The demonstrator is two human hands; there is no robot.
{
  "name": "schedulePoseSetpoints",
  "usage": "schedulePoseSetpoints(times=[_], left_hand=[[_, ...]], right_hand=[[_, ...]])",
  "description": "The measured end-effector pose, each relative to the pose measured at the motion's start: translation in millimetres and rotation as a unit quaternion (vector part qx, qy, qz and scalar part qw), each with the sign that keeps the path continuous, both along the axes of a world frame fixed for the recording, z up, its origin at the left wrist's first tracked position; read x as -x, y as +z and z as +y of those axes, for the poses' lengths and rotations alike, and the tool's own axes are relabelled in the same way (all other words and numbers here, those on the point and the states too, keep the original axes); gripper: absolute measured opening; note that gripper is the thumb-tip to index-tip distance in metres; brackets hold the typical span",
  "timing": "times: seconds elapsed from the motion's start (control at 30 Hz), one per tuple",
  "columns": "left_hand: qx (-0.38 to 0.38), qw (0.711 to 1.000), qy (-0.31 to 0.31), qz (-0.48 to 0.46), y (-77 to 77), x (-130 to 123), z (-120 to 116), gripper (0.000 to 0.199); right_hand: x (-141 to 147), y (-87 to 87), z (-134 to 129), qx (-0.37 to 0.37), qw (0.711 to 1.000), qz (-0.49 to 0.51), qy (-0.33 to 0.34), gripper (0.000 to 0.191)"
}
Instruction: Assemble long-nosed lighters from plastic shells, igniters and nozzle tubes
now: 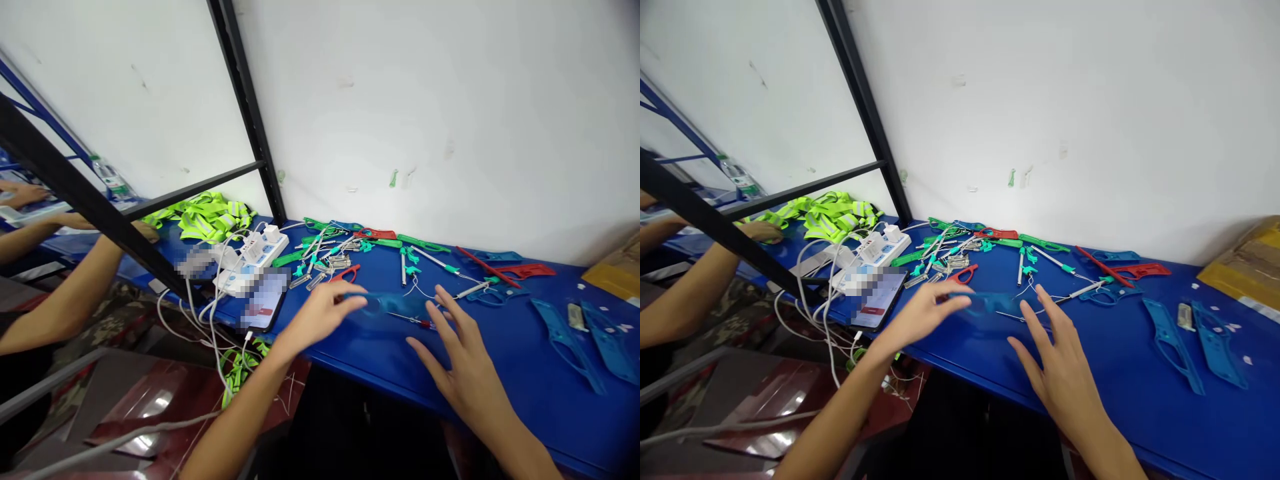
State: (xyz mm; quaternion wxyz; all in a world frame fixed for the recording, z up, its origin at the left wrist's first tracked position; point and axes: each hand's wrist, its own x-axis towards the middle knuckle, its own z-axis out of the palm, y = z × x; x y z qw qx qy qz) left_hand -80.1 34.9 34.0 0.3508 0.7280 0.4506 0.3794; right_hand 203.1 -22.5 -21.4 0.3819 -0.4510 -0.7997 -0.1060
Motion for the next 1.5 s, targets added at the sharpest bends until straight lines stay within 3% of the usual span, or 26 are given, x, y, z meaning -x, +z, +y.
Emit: schedulePoseSetpoints(times=[0.1, 0.23, 0.3, 0.43, 0.57, 0.67, 0.77, 0.9, 1.03, 1.3, 1.5], left_hand=[[0.061, 0.995, -0.076, 0.016, -9.1, -14.5, -13.5, 0.024], [0.022, 0.984, -0.133, 0.115, -13.0, -16.3, -8.0, 0.023], [-0.006, 0.98, -0.122, 0.157, -8.8, -12.7, 5.4, 0.022], [-0.044, 0.979, 0.031, 0.195, 15.8, 5.3, 58.0, 0.027], [-0.031, 0.947, 0.207, 0.245, 41.5, 34.1, 126.6, 0.035], [0.012, 0.91, 0.296, 0.291, 41.6, 51.4, 162.1, 0.04], [0.034, 0.891, 0.314, 0.326, 27.1, 56.2, 178.9, 0.04], [0.031, 0.891, 0.289, 0.349, 7.9, 50.2, 189.6, 0.04], [0.031, 0.896, 0.287, 0.339, 3.6, 50.7, 196.6, 0.04], [0.067, 0.928, 0.274, 0.242, 21.4, 78.6, 202.6, 0.041], [0.057, 0.965, 0.213, 0.144, 44.4, 78.1, 180.2, 0.036]], right_hand=[[0.3, -8.9, 6.9, -0.009, 0.998, -0.059, 0.026, 0.052], [-7.0, -27.7, 7.1, 0.033, 0.991, -0.092, 0.088, 0.038], [-7.2, -31.7, 5.6, 0.038, 0.991, -0.096, 0.087, 0.039], [-0.1, -29.0, 3.0, 0.049, 0.991, -0.097, 0.084, 0.041], [3.2, -27.6, 3.3, 0.077, 0.988, -0.098, 0.09, 0.042], [1.8, -30.8, 4.7, 0.079, 0.987, -0.106, 0.093, 0.041], [1.2, -34.5, 6.0, 0.063, 0.987, -0.116, 0.097, 0.041], [2.0, -37.2, 7.4, 0.045, 0.989, -0.102, 0.093, 0.042], [2.6, -36.7, 7.3, 0.049, 0.992, -0.085, 0.082, 0.041], [0.1, -41.8, 6.8, 0.072, 0.988, -0.102, 0.088, 0.041], [0.7, -38.3, 5.2, 0.081, 0.988, -0.102, 0.08, 0.041]])
